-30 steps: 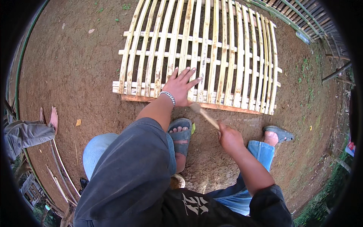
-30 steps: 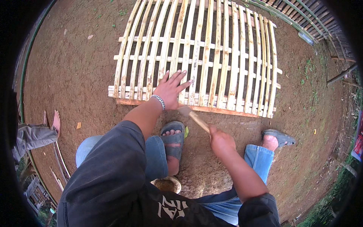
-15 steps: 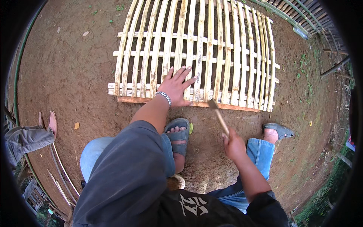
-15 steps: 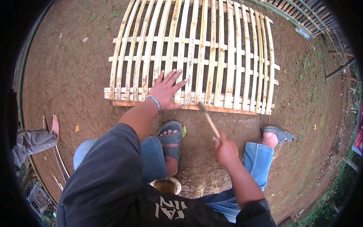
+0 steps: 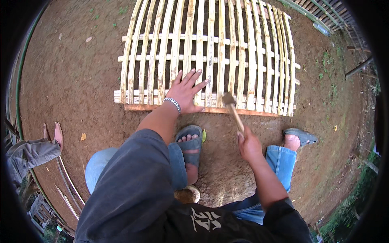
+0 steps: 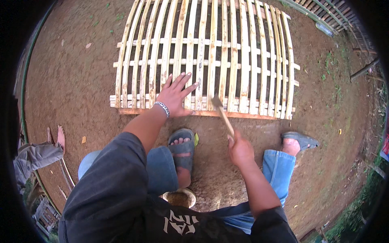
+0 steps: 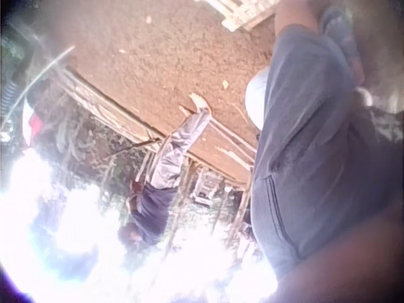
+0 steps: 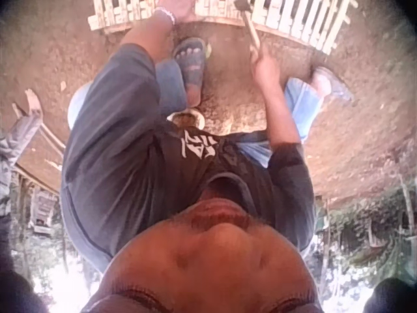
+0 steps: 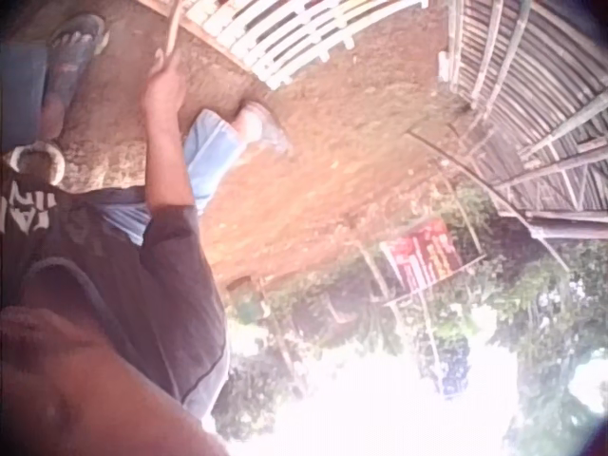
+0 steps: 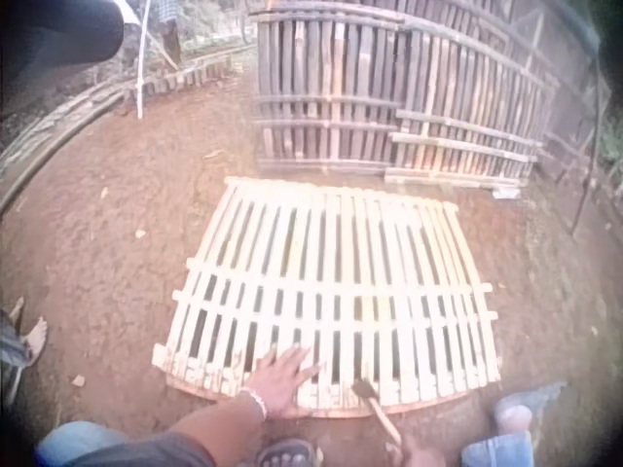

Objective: The person sits on the ground and uses a hammer to secure bamboo slats onto a rectangular bamboo frame. They repeatedly strike the slats to flatten them against the frame, working systematically along the length of the structure.

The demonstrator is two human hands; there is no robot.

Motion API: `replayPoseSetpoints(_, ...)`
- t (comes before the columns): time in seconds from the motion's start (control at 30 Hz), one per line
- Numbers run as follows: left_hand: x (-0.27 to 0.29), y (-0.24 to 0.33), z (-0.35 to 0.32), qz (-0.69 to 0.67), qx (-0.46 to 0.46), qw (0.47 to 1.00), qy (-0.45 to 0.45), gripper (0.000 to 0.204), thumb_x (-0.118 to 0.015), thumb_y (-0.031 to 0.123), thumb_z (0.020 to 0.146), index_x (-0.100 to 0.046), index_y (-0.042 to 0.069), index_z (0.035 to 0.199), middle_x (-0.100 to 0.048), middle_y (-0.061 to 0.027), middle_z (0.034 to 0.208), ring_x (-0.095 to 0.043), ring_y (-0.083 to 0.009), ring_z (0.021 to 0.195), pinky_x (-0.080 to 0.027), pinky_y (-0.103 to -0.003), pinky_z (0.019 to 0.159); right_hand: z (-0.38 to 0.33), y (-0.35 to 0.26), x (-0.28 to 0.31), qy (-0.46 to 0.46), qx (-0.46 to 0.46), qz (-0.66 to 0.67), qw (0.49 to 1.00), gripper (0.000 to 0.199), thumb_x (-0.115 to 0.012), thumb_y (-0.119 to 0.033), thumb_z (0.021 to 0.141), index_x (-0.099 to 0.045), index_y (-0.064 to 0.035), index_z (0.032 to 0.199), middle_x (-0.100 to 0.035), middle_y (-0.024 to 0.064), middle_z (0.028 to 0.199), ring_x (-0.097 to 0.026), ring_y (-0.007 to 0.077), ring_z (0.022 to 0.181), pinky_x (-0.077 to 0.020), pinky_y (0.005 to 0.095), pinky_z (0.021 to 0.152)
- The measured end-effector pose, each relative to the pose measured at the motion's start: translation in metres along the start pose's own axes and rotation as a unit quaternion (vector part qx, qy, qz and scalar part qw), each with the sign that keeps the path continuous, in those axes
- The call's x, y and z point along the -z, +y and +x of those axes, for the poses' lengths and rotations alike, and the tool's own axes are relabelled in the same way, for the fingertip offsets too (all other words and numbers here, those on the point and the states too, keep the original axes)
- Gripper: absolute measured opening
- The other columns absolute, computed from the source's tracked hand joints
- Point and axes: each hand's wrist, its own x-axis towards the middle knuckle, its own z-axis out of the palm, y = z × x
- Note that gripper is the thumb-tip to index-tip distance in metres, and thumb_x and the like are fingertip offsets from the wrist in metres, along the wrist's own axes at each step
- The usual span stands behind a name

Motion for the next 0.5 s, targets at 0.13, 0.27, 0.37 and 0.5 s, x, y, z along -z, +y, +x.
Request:
replayPoseSetpoints(0.13, -0.001, -0.003, -0.003, 0.008, 0.004, 1.0, 0.001, 0.107, -0.065, 0.079, 0.079, -0.027, 0.029, 0.165, -0.016, -0.0109, 0.174, -0.014, -0.0288, 0.161, -0.008, -0.056, 0.13, -0.009, -0.007, -0.001, 0.174, 0.095, 0.111, 0.974, 0.045, -0.057, -0.027, 0.104, -0.047, -0.0148, 0.146, -0.072, 0.0288, 0.099, -0.07, 0.0498, 0.092, -0.0545, 0.059, 0.082)
replayPoseSetpoints(0.27, -0.003, -0.001, 0.001, 0.006, -0.003, 1.0, -0.005, 0.107, -0.064, 0.08, 0.079, -0.027, 0.03, 0.166, -0.015, -0.0107, 0.174, -0.015, -0.0285, 0.161, -0.008, -0.056, 0.13, -0.004, 0.008, -0.013, -0.01, -0.017, 0.0, 1.0, 0.046, -0.057, -0.028, 0.104, -0.046, -0.0143, 0.147, -0.072, 0.0291, 0.098, -0.069, 0.0507, 0.09, -0.0539, 0.0606, 0.082)
replayPoseSetpoints(0.37, -0.003, -0.001, 0.001, 0.005, -0.003, 1.0, 0.003, 0.107, -0.064, 0.08, 0.079, -0.026, 0.03, 0.166, -0.014, -0.0104, 0.175, -0.014, -0.0284, 0.161, -0.008, -0.056, 0.13, 0.002, 0.008, -0.006, -0.006, 0.014, -0.044, 0.999, 0.046, -0.056, -0.028, 0.105, -0.046, -0.0144, 0.147, -0.072, 0.0279, 0.102, -0.07, 0.0483, 0.089, -0.0562, 0.0581, 0.08)
replayPoseSetpoints(0.5, -0.007, -0.007, -0.006, 0.012, 0.004, 1.0, 0.004, 0.106, -0.064, 0.08, 0.079, -0.027, 0.03, 0.166, -0.014, -0.0104, 0.175, -0.014, -0.0285, 0.161, -0.008, -0.056, 0.13, -0.001, -0.051, 0.042, 0.034, 0.06, -0.013, 0.998, 0.044, -0.055, -0.028, 0.106, -0.047, -0.0132, 0.147, -0.071, 0.0266, 0.104, -0.071, 0.0454, 0.092, -0.058, 0.0538, 0.08)
